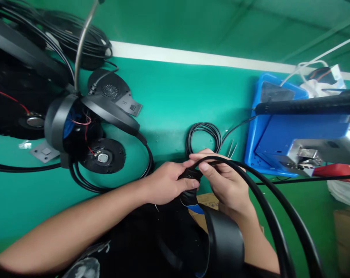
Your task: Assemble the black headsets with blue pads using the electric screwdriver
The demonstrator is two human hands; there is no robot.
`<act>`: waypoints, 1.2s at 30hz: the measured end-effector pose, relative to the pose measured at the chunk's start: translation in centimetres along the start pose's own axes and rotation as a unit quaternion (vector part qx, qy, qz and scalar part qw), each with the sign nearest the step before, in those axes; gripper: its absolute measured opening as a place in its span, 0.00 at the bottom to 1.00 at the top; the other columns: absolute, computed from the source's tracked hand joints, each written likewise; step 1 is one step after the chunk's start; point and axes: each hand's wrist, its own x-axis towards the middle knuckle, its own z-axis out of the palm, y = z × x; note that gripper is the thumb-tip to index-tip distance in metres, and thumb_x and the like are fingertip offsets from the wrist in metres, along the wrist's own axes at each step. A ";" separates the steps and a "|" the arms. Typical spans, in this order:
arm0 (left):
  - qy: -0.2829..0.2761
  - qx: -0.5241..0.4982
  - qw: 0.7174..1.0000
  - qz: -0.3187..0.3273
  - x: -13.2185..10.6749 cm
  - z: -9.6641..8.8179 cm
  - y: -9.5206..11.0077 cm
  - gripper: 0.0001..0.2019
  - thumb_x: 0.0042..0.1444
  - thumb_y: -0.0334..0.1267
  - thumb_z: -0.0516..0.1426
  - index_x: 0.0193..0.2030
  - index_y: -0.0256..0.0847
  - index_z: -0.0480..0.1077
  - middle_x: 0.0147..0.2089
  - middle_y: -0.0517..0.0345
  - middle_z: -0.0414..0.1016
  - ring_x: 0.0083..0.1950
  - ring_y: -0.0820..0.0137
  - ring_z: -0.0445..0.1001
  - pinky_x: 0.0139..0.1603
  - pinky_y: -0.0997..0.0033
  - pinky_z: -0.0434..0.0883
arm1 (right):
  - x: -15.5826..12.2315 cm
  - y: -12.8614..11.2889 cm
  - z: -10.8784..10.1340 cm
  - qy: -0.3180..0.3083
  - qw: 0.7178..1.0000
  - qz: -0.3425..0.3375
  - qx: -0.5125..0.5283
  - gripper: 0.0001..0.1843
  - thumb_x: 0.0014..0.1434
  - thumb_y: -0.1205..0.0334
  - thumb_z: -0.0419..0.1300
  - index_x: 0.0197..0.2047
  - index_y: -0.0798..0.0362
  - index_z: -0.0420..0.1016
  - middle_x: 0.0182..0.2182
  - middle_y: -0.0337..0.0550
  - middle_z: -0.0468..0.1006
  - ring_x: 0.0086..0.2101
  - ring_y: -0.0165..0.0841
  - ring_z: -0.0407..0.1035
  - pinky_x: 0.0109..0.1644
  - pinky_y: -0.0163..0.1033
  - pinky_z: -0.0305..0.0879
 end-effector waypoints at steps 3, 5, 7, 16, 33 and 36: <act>0.000 0.004 1.000 -0.002 0.1 0.0 0.0 0.10 0.63 0.43 0.59 0.40 0.39 0.78 0.41 0.58 0.83 0.47 0.60 0.80 0.50 0.65 0.74 | 0.3 -0.1 0.0 0.005 1.000 0.018 0.005 0.03 0.57 0.60 0.74 0.37 0.44 0.87 0.33 0.40 0.84 0.37 0.35 0.77 0.36 0.39 0.74; 0.001 0.007 1.000 0.000 0.1 0.1 0.0 0.10 0.63 0.42 0.59 0.39 0.40 0.79 0.41 0.59 0.84 0.47 0.60 0.80 0.50 0.66 0.74 | 0.6 -0.1 0.3 0.046 0.999 0.011 -0.005 0.04 0.53 0.62 0.76 0.32 0.45 0.87 0.29 0.39 0.83 0.32 0.33 0.75 0.32 0.38 0.72; 0.004 0.012 1.000 0.009 0.1 0.1 0.0 0.10 0.64 0.42 0.58 0.38 0.40 0.79 0.41 0.59 0.84 0.47 0.60 0.80 0.49 0.66 0.74 | 0.9 -0.2 0.7 0.086 0.996 -0.008 -0.024 0.05 0.52 0.63 0.77 0.30 0.45 0.86 0.27 0.38 0.82 0.29 0.31 0.73 0.30 0.38 0.69; -0.001 -0.005 1.000 0.004 0.3 0.0 -0.3 0.12 0.63 0.45 0.58 0.40 0.39 0.79 0.40 0.57 0.83 0.45 0.59 0.80 0.49 0.65 0.74 | 0.6 0.1 1.0 0.062 0.996 0.025 0.054 0.03 0.57 0.57 0.75 0.34 0.44 0.87 0.34 0.38 0.86 0.37 0.33 0.80 0.40 0.38 0.78; -0.006 -0.012 1.000 0.004 0.1 -0.1 -0.3 0.14 0.65 0.46 0.58 0.40 0.37 0.79 0.41 0.54 0.84 0.44 0.61 0.82 0.48 0.66 0.74 | -0.5 0.9 0.0 0.149 0.988 0.001 0.043 0.05 0.54 0.61 0.76 0.29 0.44 0.85 0.30 0.37 0.83 0.34 0.32 0.78 0.38 0.37 0.74; -0.010 -0.014 1.000 0.010 0.2 -0.1 -0.4 0.14 0.65 0.46 0.58 0.40 0.37 0.79 0.41 0.53 0.83 0.44 0.61 0.81 0.47 0.67 0.74 | -0.3 0.8 -0.1 0.149 0.989 -0.008 0.023 0.04 0.55 0.61 0.75 0.31 0.45 0.85 0.32 0.37 0.84 0.36 0.32 0.78 0.41 0.38 0.75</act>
